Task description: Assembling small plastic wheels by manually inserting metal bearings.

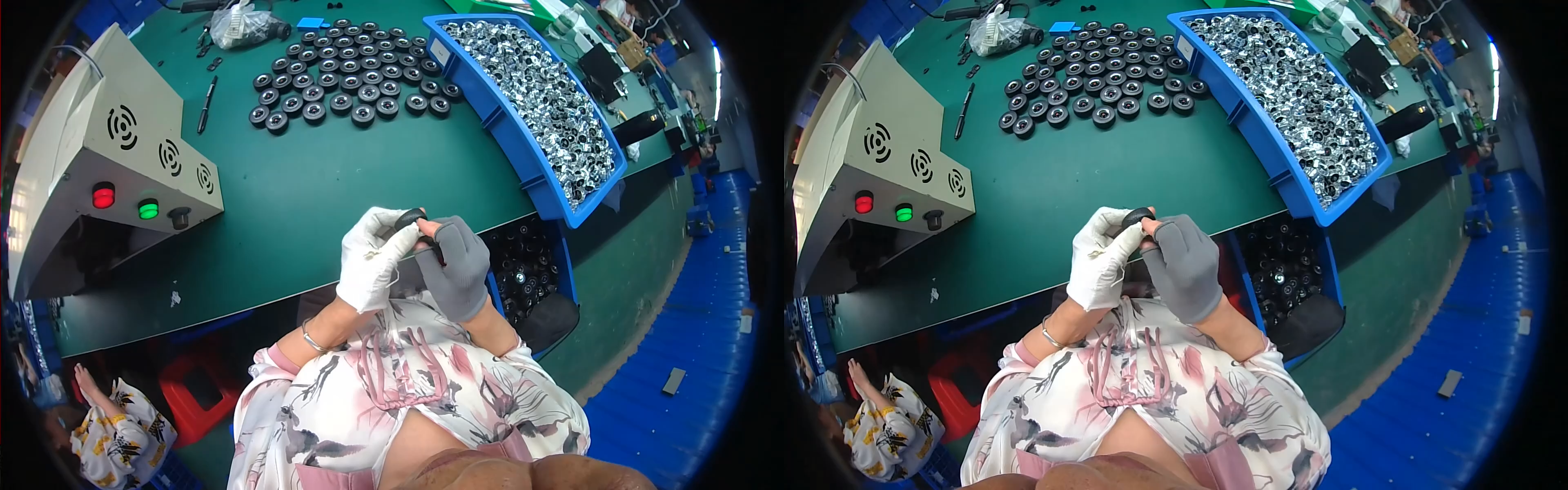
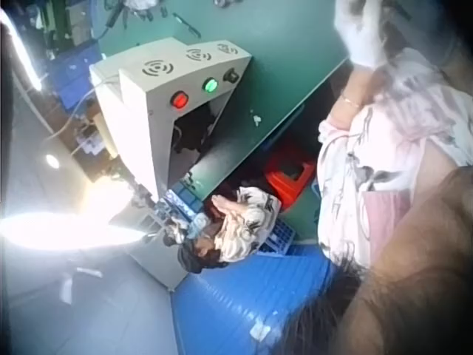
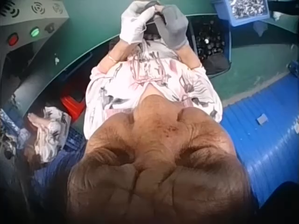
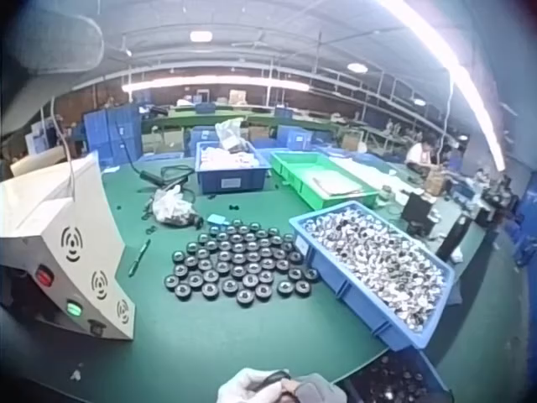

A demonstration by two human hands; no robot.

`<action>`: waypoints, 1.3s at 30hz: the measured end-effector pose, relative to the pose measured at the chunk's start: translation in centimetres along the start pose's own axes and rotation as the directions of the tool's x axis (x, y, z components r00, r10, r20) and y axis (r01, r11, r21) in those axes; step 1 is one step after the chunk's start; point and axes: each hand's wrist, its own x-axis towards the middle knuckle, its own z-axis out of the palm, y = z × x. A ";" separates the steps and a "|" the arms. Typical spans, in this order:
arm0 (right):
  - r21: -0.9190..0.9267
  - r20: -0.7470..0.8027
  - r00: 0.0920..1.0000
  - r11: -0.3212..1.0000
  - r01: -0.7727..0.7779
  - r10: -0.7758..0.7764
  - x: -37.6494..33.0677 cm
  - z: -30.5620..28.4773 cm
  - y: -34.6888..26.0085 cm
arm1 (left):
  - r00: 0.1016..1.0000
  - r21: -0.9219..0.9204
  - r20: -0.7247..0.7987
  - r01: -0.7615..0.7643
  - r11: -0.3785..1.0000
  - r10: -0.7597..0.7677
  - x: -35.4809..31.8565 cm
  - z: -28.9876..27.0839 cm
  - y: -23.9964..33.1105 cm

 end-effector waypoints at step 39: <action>0.660 0.157 0.896 0.631 -0.408 0.416 0.0 2.3 1.5 | 0.910 0.360 0.108 -0.410 0.838 0.399 1.4 -1.2 -0.1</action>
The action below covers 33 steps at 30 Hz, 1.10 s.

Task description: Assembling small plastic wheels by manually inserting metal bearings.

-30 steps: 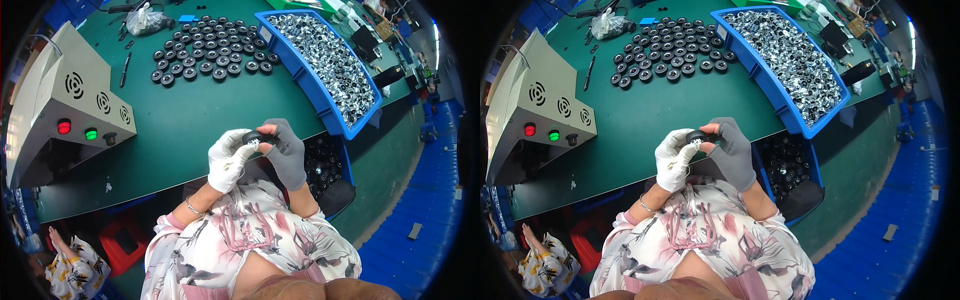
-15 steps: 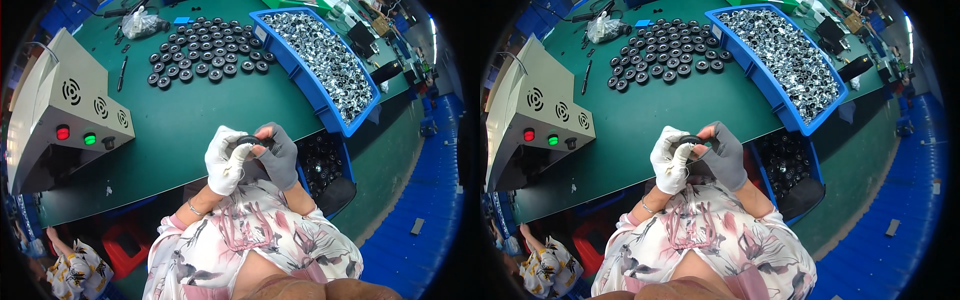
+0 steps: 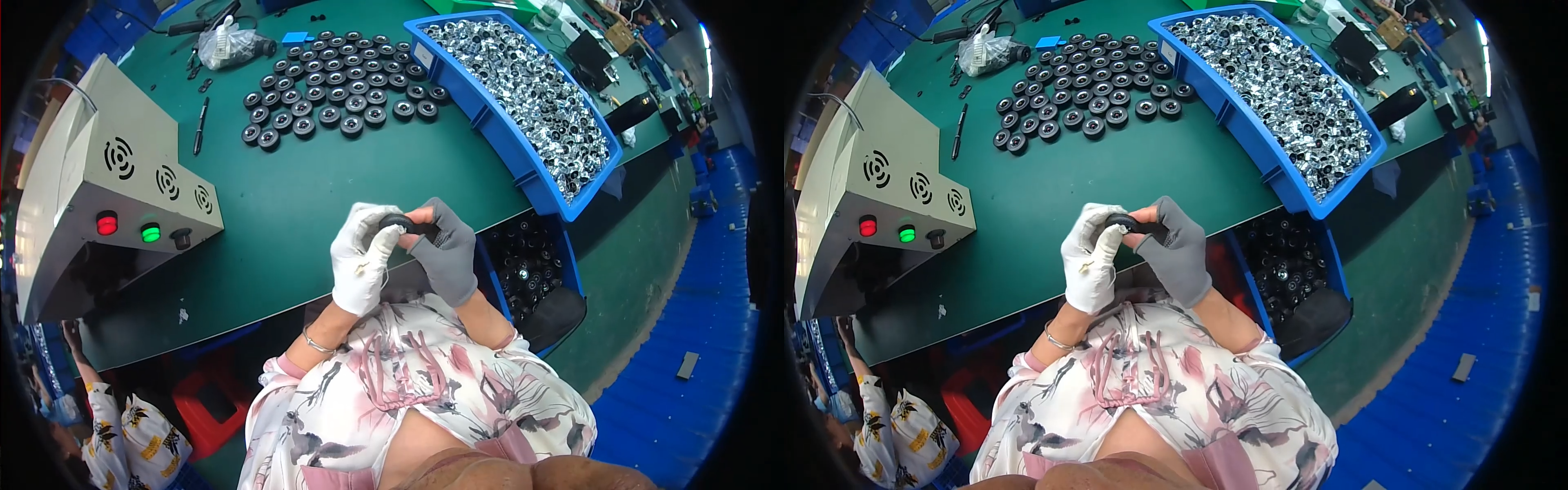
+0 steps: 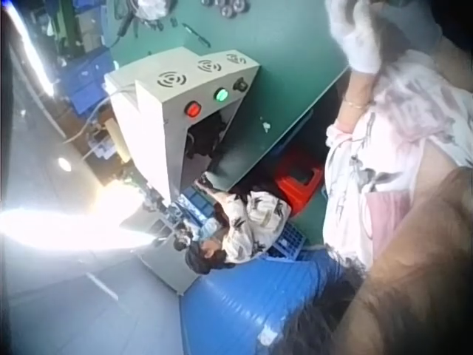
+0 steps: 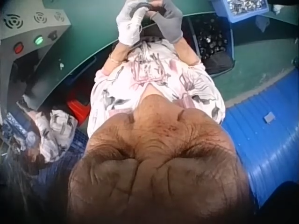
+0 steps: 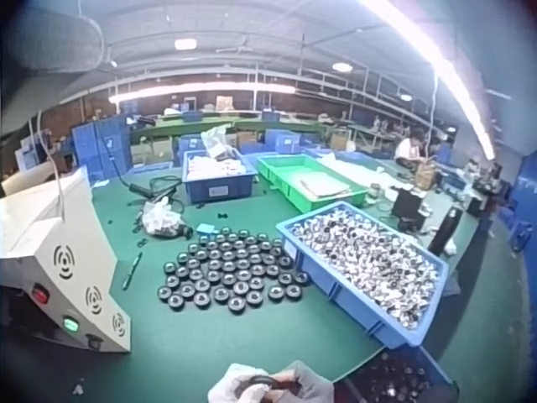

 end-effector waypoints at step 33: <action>-0.359 0.214 0.803 0.720 0.594 -0.556 0.4 -0.6 -1.4 | 0.962 -0.141 0.063 0.274 0.951 -0.267 -1.5 -1.9 1.2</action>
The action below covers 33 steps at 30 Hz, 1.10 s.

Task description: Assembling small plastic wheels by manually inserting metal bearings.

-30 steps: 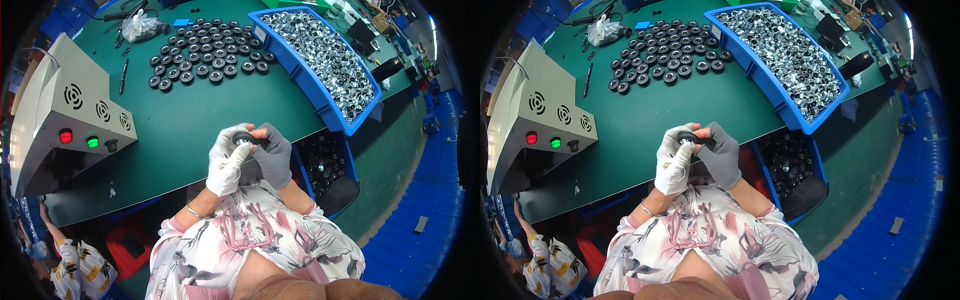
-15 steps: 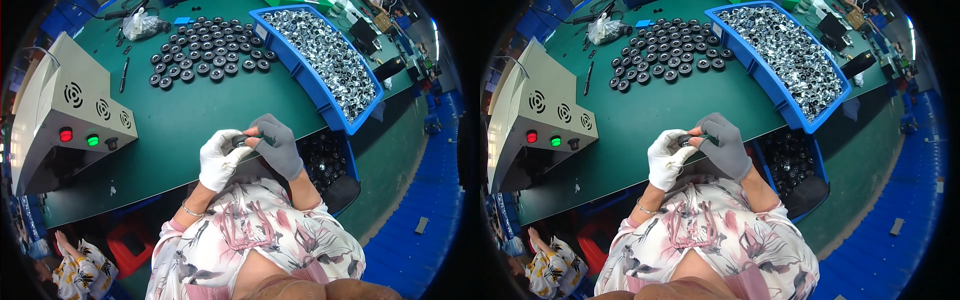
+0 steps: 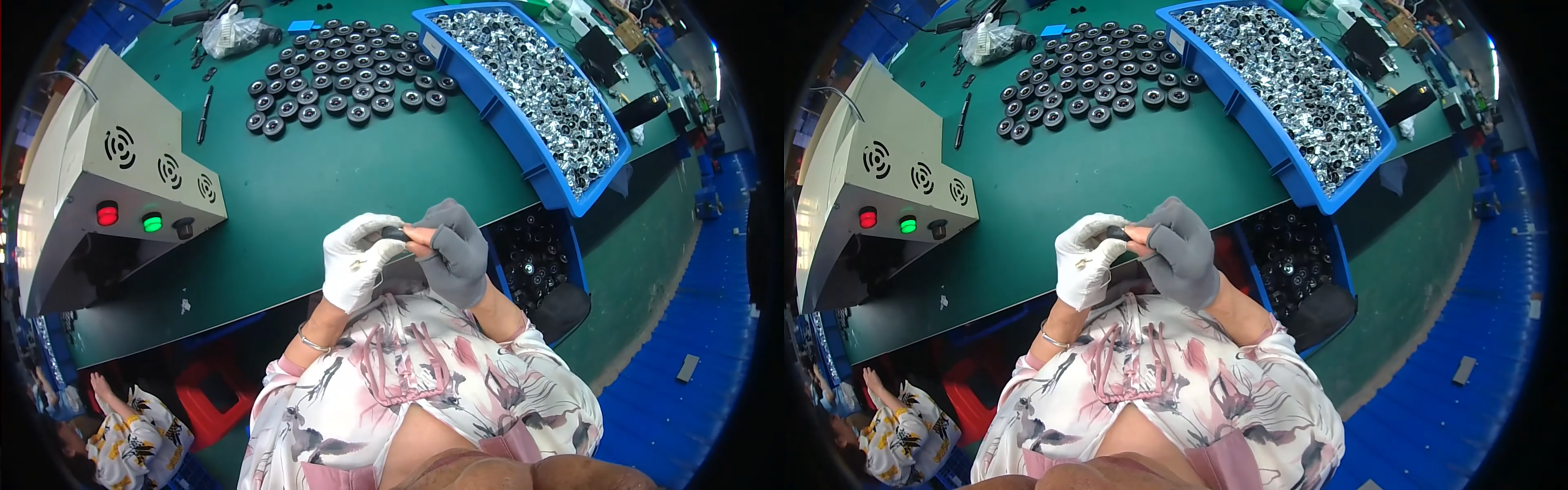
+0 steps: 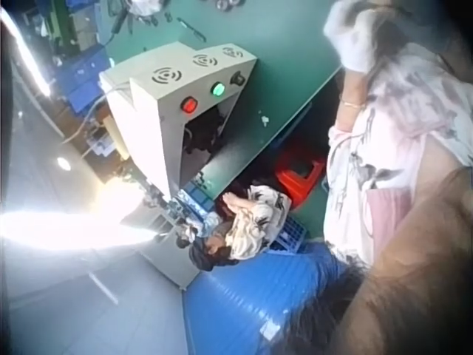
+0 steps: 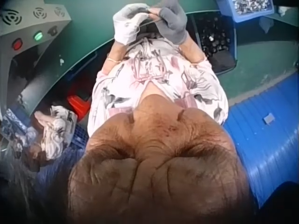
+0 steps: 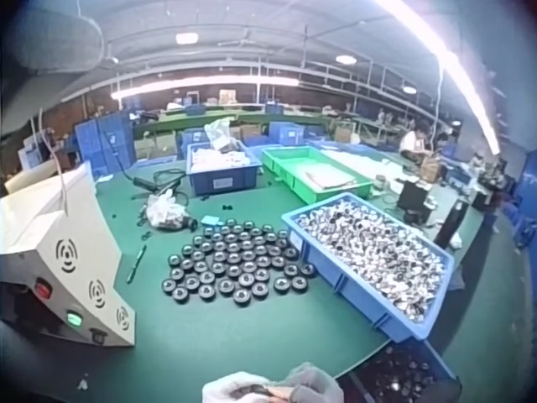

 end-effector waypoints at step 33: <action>0.158 -0.049 0.963 0.954 -0.255 0.265 -1.8 1.0 0.5 | 0.991 0.152 -0.036 -0.121 0.981 0.128 0.7 0.0 -1.4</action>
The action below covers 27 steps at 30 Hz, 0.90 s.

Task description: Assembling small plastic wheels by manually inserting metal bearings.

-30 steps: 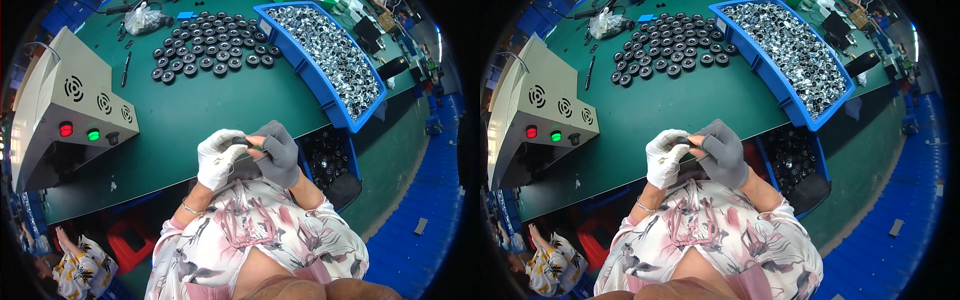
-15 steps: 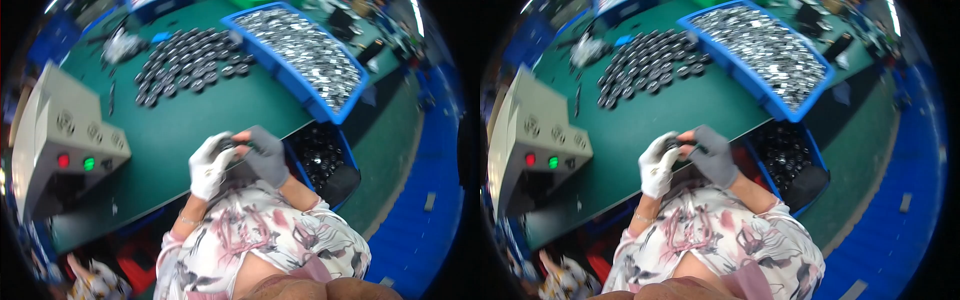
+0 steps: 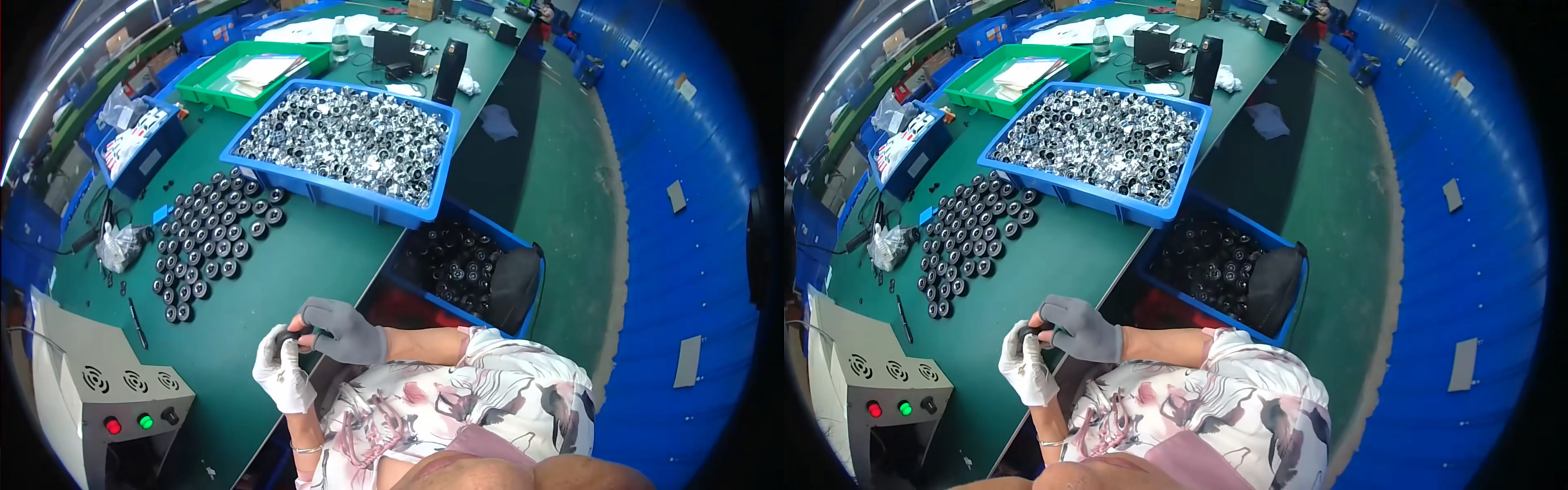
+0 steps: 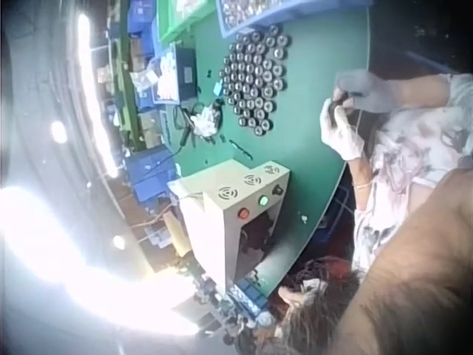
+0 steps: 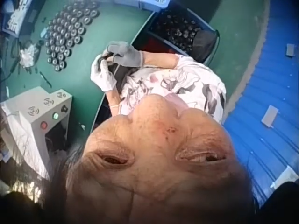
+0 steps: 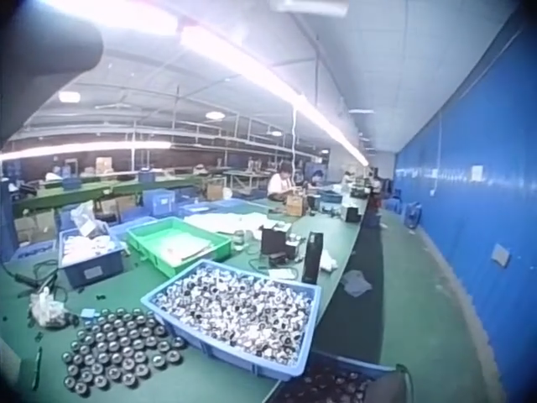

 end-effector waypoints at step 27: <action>0.438 0.394 0.835 0.720 -0.539 0.385 2.3 -1.7 -0.4 | 0.992 -0.147 0.040 0.125 0.981 -0.121 0.1 0.2 0.6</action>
